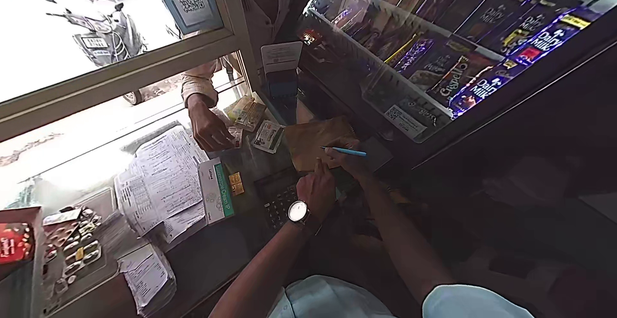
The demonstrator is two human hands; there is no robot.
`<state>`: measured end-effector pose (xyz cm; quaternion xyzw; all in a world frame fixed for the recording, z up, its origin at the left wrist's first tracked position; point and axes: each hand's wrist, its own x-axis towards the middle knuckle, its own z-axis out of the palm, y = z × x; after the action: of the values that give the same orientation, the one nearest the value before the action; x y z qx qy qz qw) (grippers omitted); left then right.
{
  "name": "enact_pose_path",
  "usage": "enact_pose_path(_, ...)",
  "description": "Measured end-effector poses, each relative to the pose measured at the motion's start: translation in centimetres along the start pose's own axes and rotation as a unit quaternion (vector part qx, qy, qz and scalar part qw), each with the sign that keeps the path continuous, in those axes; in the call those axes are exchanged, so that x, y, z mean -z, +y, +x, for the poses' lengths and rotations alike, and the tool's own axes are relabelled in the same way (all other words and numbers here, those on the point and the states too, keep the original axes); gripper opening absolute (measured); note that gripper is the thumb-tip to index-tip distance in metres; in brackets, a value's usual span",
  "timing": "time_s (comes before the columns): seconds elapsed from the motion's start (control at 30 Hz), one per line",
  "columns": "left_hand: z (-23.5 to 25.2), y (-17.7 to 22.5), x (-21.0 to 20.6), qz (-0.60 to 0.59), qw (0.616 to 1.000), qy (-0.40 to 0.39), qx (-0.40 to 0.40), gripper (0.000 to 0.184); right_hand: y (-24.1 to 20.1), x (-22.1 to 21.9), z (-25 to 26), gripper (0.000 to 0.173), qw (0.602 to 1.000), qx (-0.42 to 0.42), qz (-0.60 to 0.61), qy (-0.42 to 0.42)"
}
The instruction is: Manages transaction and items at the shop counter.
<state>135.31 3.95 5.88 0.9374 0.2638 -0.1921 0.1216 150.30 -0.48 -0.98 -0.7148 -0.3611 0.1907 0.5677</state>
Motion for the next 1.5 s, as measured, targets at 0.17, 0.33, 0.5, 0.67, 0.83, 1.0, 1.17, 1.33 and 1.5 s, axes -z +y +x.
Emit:
enact_pose_path(0.17,0.6,0.7,-0.4,0.018,0.999,-0.027,0.026,0.047,1.0,-1.0,0.7,0.006,0.997,0.038,-0.067,-0.002)
enact_pose_path(0.33,0.6,0.6,-0.2,0.012,0.999,-0.035,0.019,0.043,1.9,-1.5,0.8,0.007,0.993,0.077,-0.091,0.016)
enact_pose_path(0.5,0.6,0.7,0.0,0.020,0.999,-0.043,0.017,0.044,1.9,-1.4,0.8,0.009,0.991,0.071,-0.114,0.005)
enact_pose_path(0.67,0.6,0.5,0.3,0.012,0.999,-0.044,0.005,0.038,2.1,-1.3,0.9,0.007,0.993,0.078,-0.086,0.002)
enact_pose_path(0.83,0.6,0.3,0.4,0.010,0.999,-0.046,0.001,0.038,1.9,-1.4,0.9,0.007,0.995,0.053,-0.084,0.018)
enact_pose_path(1.0,0.8,0.4,0.1,0.011,0.999,-0.041,0.005,0.039,2.1,-1.4,0.9,0.007,0.994,0.050,-0.096,0.016)
enact_pose_path(1.17,0.6,0.3,0.2,-0.004,0.999,-0.045,0.002,0.040,1.6,-1.3,0.8,0.007,0.998,0.036,0.016,0.042)
enact_pose_path(1.33,-0.4,0.3,-0.4,-0.050,0.999,-0.014,0.003,0.041,-3.0,-5.3,3.1,0.032,0.978,0.157,-0.073,-0.113)
enact_pose_path(1.5,-8.8,-0.3,-0.3,-0.077,0.992,0.028,-0.096,0.044,-8.6,-11.8,7.3,0.043,0.830,0.116,-0.433,-0.331)
